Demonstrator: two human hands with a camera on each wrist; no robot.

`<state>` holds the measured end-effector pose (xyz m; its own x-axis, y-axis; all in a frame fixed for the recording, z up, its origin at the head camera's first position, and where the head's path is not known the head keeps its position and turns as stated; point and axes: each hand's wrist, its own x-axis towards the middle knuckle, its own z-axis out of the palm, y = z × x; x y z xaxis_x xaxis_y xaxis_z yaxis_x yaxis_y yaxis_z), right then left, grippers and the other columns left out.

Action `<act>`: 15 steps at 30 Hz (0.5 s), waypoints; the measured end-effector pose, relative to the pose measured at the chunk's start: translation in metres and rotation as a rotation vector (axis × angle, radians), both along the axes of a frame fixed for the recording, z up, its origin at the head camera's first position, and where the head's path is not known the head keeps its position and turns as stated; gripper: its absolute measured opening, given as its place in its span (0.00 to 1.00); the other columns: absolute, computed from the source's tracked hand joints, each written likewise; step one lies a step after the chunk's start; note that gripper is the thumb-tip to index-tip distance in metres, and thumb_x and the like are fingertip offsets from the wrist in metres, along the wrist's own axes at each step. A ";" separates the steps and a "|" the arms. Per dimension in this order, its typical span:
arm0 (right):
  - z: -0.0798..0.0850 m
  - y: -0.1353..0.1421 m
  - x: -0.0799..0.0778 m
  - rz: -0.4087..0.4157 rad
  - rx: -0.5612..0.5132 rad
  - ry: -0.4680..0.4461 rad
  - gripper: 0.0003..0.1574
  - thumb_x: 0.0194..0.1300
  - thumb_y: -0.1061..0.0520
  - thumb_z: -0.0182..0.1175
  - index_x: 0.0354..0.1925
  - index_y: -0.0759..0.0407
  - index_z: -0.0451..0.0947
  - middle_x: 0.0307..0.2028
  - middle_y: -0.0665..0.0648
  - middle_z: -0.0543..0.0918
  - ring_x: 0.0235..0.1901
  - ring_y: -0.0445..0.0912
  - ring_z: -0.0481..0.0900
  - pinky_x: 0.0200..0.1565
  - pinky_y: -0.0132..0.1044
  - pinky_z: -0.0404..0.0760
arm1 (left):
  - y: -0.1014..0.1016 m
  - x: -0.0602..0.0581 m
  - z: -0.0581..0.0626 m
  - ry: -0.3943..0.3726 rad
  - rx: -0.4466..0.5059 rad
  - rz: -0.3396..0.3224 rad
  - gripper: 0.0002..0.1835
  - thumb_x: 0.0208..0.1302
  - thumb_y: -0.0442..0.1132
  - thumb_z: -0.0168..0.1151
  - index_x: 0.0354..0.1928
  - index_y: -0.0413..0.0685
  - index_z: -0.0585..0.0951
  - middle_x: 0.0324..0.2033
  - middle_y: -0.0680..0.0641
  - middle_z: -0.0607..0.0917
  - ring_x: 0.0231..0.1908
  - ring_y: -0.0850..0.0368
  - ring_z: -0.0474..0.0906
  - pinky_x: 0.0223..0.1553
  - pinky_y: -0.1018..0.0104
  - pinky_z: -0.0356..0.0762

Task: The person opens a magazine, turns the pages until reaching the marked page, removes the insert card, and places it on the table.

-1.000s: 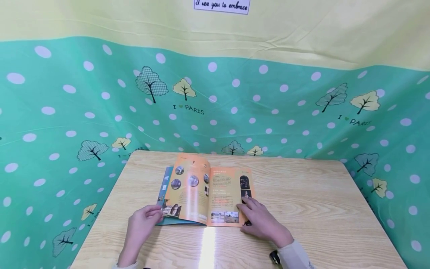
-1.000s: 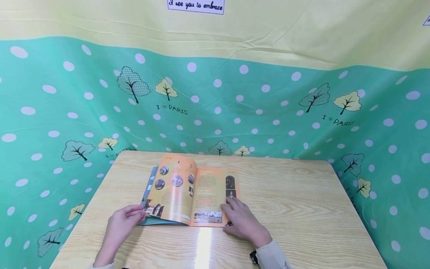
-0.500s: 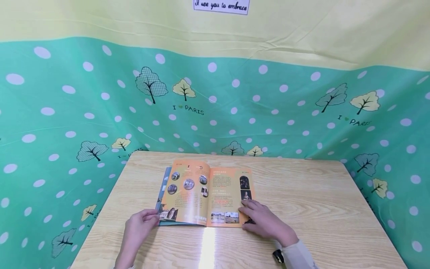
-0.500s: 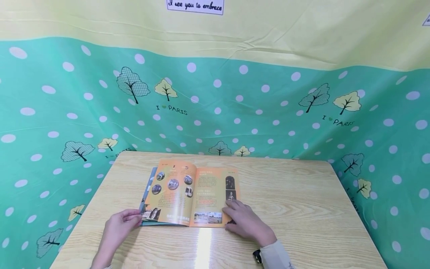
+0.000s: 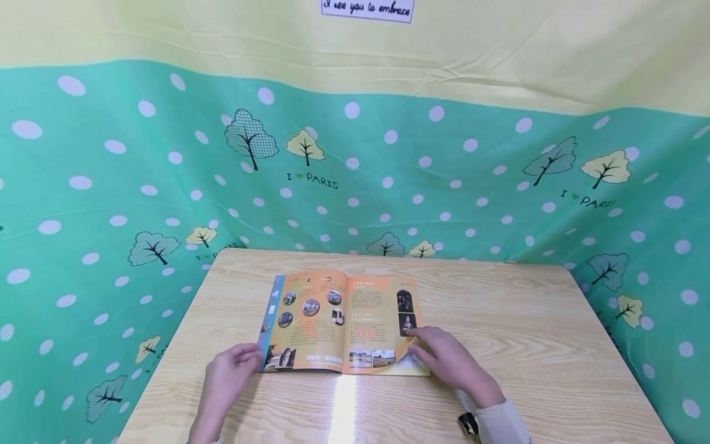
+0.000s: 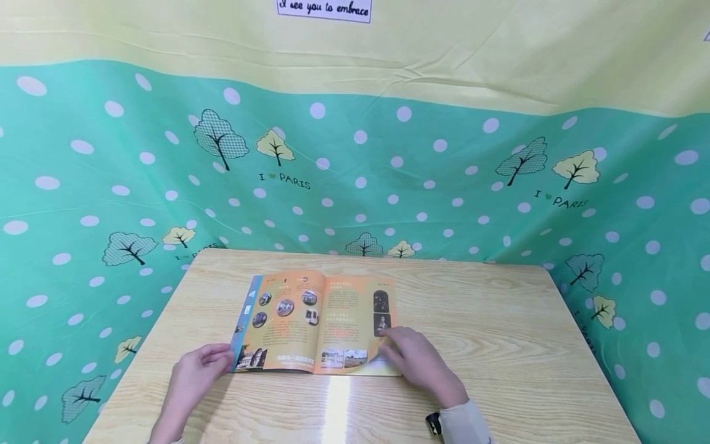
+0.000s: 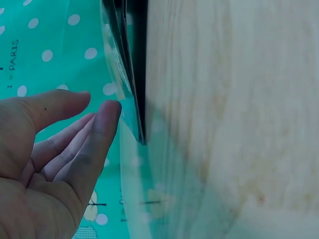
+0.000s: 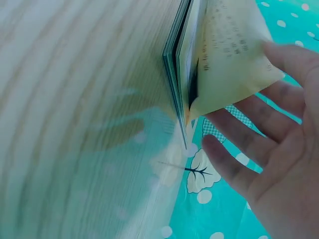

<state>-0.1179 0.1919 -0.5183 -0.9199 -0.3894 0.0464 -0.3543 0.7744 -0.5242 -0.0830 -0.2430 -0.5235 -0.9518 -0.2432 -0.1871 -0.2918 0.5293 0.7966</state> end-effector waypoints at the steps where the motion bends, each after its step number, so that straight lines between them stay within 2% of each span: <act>1: 0.001 0.000 0.000 -0.030 -0.011 0.010 0.23 0.71 0.48 0.62 0.60 0.54 0.79 0.55 0.52 0.82 0.56 0.51 0.78 0.59 0.53 0.77 | 0.001 0.000 0.001 0.007 -0.009 0.000 0.19 0.66 0.44 0.66 0.53 0.37 0.83 0.41 0.42 0.88 0.41 0.47 0.86 0.43 0.56 0.85; 5: 0.001 0.001 -0.001 -0.105 -0.030 0.081 0.28 0.68 0.44 0.65 0.60 0.55 0.78 0.55 0.54 0.81 0.58 0.52 0.77 0.59 0.53 0.77 | 0.005 -0.003 0.005 0.040 -0.013 -0.005 0.19 0.67 0.44 0.66 0.53 0.38 0.83 0.42 0.42 0.88 0.42 0.47 0.86 0.42 0.58 0.85; 9: -0.001 0.002 -0.002 -0.139 -0.036 0.148 0.31 0.65 0.43 0.68 0.59 0.59 0.78 0.53 0.55 0.82 0.56 0.51 0.78 0.58 0.51 0.79 | 0.012 -0.007 0.008 0.096 -0.011 -0.032 0.17 0.66 0.40 0.67 0.52 0.37 0.84 0.40 0.43 0.89 0.40 0.49 0.87 0.38 0.65 0.85; 12: -0.002 0.001 -0.003 -0.167 -0.045 0.171 0.29 0.64 0.44 0.70 0.56 0.59 0.79 0.49 0.54 0.83 0.51 0.49 0.80 0.53 0.47 0.82 | 0.018 -0.011 0.009 0.129 0.008 -0.047 0.16 0.66 0.39 0.68 0.51 0.37 0.84 0.39 0.43 0.89 0.39 0.51 0.87 0.37 0.69 0.85; 15: -0.002 -0.002 -0.004 -0.197 -0.059 0.183 0.22 0.62 0.46 0.72 0.48 0.57 0.81 0.42 0.52 0.83 0.43 0.47 0.82 0.46 0.44 0.84 | 0.025 -0.016 0.009 0.145 0.032 -0.058 0.16 0.65 0.39 0.69 0.51 0.37 0.85 0.39 0.44 0.89 0.39 0.51 0.87 0.39 0.70 0.84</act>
<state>-0.1223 0.1902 -0.5202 -0.9518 -0.1959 0.2359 -0.2930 0.8078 -0.5115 -0.0989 -0.2176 -0.5143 -0.9817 -0.1829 -0.0533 -0.1419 0.5154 0.8451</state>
